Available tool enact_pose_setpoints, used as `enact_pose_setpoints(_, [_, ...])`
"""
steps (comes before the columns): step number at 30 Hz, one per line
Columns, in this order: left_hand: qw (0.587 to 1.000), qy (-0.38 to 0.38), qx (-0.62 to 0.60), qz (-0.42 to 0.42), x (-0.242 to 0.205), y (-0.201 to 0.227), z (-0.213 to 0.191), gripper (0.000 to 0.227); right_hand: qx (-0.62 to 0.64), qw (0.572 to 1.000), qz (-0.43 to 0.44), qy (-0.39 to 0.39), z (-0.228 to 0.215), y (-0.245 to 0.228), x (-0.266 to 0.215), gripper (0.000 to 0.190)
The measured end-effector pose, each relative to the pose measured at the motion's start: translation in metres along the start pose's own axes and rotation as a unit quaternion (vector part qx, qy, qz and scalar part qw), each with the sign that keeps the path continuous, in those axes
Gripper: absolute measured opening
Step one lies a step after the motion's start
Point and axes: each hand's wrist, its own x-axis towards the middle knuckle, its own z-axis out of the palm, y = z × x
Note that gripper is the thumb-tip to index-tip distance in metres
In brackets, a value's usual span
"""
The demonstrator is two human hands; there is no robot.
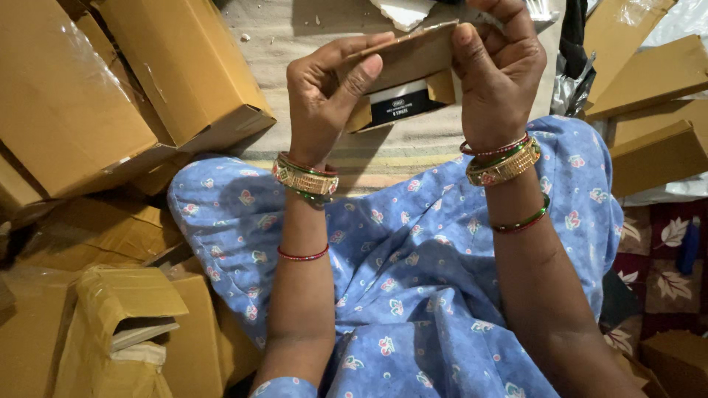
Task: The person sits on the floor and packs a smartwatch and its accessories into a small cardboard box. They open the product box, place the watch and charger inside, close the product box, and then seal the outer shipping box with tape.
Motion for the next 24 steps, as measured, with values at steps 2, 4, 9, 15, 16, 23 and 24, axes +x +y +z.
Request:
enact_pose_setpoints(2, [0.999,0.026,0.023,-0.018,-0.002,-0.003,-0.001,0.023,-0.032,0.999,0.009,0.006,0.001,0.0,0.001,0.015])
enact_pose_setpoints(4, [0.996,0.058,0.065,-0.033,-0.003,-0.008,0.001,0.024,-0.048,0.999,0.017,0.002,0.002,0.002,0.002,0.014])
enact_pose_setpoints(9, [0.994,0.068,0.086,-0.021,-0.003,-0.008,0.003,0.024,-0.065,0.997,-0.005,-0.031,-0.006,0.009,0.001,0.011])
enact_pose_setpoints(15, [0.998,0.008,0.052,-0.025,-0.003,-0.005,0.001,0.018,-0.062,0.997,-0.026,-0.035,-0.008,0.016,0.0,0.01])
enact_pose_setpoints(16, [0.998,-0.002,0.044,-0.035,-0.003,-0.005,0.001,0.021,-0.077,0.995,-0.035,-0.043,-0.007,0.015,0.0,0.01])
enact_pose_setpoints(23, [0.998,0.032,0.06,0.006,-0.013,-0.006,0.014,0.048,0.016,0.997,0.005,-0.081,-0.008,0.0,-0.009,0.031])
enact_pose_setpoints(24, [0.995,0.039,0.093,0.018,-0.019,-0.005,0.017,0.055,0.0,0.996,-0.007,-0.089,-0.008,0.0,-0.01,0.029])
